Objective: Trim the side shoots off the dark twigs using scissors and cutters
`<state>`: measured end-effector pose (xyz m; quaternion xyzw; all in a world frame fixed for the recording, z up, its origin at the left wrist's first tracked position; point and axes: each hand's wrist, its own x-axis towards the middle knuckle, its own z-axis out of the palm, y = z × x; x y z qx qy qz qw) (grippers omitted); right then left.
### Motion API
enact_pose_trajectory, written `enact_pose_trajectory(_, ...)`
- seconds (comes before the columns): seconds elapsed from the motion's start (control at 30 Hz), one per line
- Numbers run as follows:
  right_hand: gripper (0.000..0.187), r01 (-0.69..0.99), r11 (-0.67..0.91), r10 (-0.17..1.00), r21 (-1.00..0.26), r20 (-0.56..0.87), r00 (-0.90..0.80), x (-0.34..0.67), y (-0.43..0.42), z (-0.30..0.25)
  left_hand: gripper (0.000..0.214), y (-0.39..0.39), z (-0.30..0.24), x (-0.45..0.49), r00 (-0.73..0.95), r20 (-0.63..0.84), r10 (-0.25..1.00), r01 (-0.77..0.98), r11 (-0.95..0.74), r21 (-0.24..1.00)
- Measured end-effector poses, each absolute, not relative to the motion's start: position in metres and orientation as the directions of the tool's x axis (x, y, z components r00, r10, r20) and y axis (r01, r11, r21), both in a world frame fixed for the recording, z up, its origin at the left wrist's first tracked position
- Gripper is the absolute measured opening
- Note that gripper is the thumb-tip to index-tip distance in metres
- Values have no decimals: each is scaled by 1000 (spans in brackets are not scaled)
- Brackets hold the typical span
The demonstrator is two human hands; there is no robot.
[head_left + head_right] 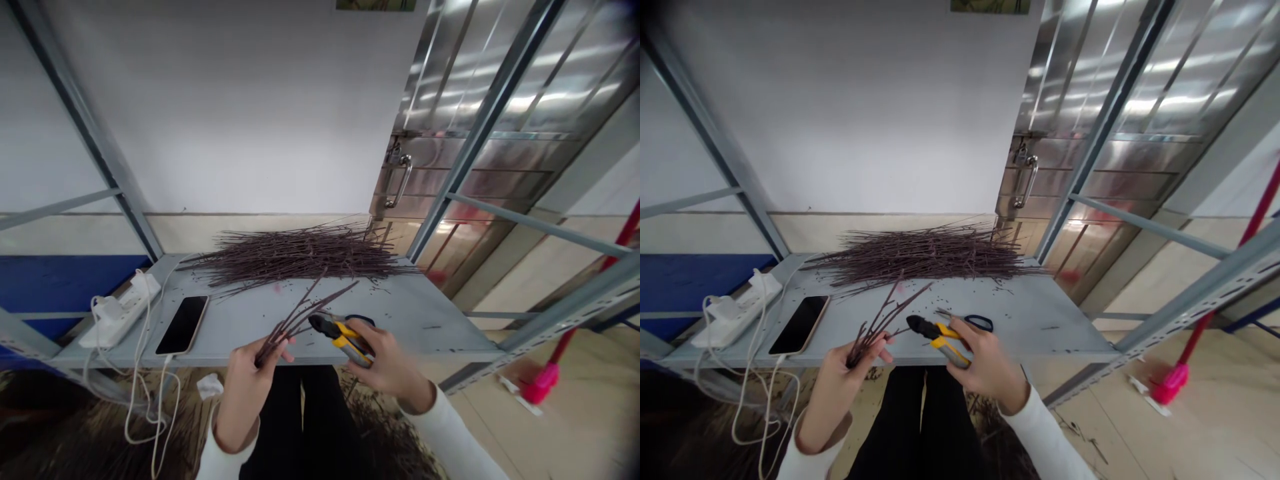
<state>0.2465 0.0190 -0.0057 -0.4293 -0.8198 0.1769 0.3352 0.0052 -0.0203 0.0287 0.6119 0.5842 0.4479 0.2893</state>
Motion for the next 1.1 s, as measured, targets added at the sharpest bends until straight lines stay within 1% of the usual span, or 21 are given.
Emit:
enact_pose_trajectory(0.1,36,381,468,834,-797,256,-490,253,14,-9,30,-19,30,2,-50,233,971,426,-190,884)
enact_pose_trajectory(0.17,34,187,320,847,-929,193,-495,250,10,-13,27,-19,33,2,-13,253,967,391,-228,892)
enact_pose_trajectory(0.23,32,-42,113,833,-993,118,-541,242,5,-16,25,-19,34,5,6,281,960,348,-265,899)
enact_pose_trajectory(0.3,29,-246,-157,734,-956,53,-677,231,1,-17,23,-19,33,9,19,308,951,291,-300,908)
enact_pose_trajectory(0.33,28,-320,-300,655,-899,49,-754,225,-2,-17,22,-19,31,12,23,318,948,264,-312,913)
enact_pose_trajectory(0.4,24,-397,-542,490,-741,105,-865,215,-5,-18,20,-21,28,18,12,327,945,238,-321,917)
enact_pose_trajectory(0.47,21,-420,-685,382,-595,198,-903,209,-8,-19,17,-24,26,24,-14,333,943,245,-320,915)
enact_pose_trajectory(0.5,19,-422,-718,358,-554,226,-906,207,-8,-19,17,-25,26,27,-28,338,941,253,-321,913)
enact_pose_trajectory(0.53,19,-423,-725,353,-543,234,-906,207,-8,-19,18,-26,26,28,-39,343,938,253,-323,912)
enact_pose_trajectory(0.57,19,-433,-701,376,-567,222,-900,208,-8,-18,19,-27,26,30,-51,346,937,247,-324,913)
enact_pose_trajectory(0.6,20,-447,-641,431,-624,189,-882,209,-7,-18,19,-28,26,30,-60,344,937,242,-321,916)
enact_pose_trajectory(0.67,24,-426,-419,608,-802,101,-787,215,-5,-15,21,-28,28,29,-84,336,938,252,-306,918)
enact_pose_trajectory(0.7,26,-370,-271,708,-888,76,-702,219,-4,-13,23,-27,29,27,-91,335,938,275,-300,913)
enact_pose_trajectory(0.77,30,-140,21,862,-990,89,-498,227,-2,-9,26,-27,31,24,-97,354,930,356,-300,885)
enact_pose_trajectory(0.8,33,18,140,903,-990,120,-413,230,-1,-7,25,-27,31,22,-88,375,923,402,-312,861)
enact_pose_trajectory(0.83,35,180,235,923,-955,161,-349,233,1,-6,25,-27,30,21,-74,400,913,446,-329,832)
enact_pose_trajectory(0.9,37,446,341,934,-827,247,-257,236,3,-4,34,-28,26,22,-47,460,887,526,-369,766)
enact_pose_trajectory(0.93,39,530,358,934,-769,284,-218,237,4,-4,41,-29,23,23,-41,489,871,561,-385,733)
enact_pose_trajectory(1.0,42,589,364,928,-722,337,-160,234,5,-3,52,-30,17,28,-48,539,841,607,-405,684)
enact_pose_trajectory(1.07,44,525,348,935,-777,326,-138,229,5,-3,56,-32,11,34,-61,560,826,609,-414,677)
enact_pose_trajectory(1.1,42,446,318,948,-837,287,-138,225,4,-4,56,-32,9,37,-66,560,826,594,-418,687)
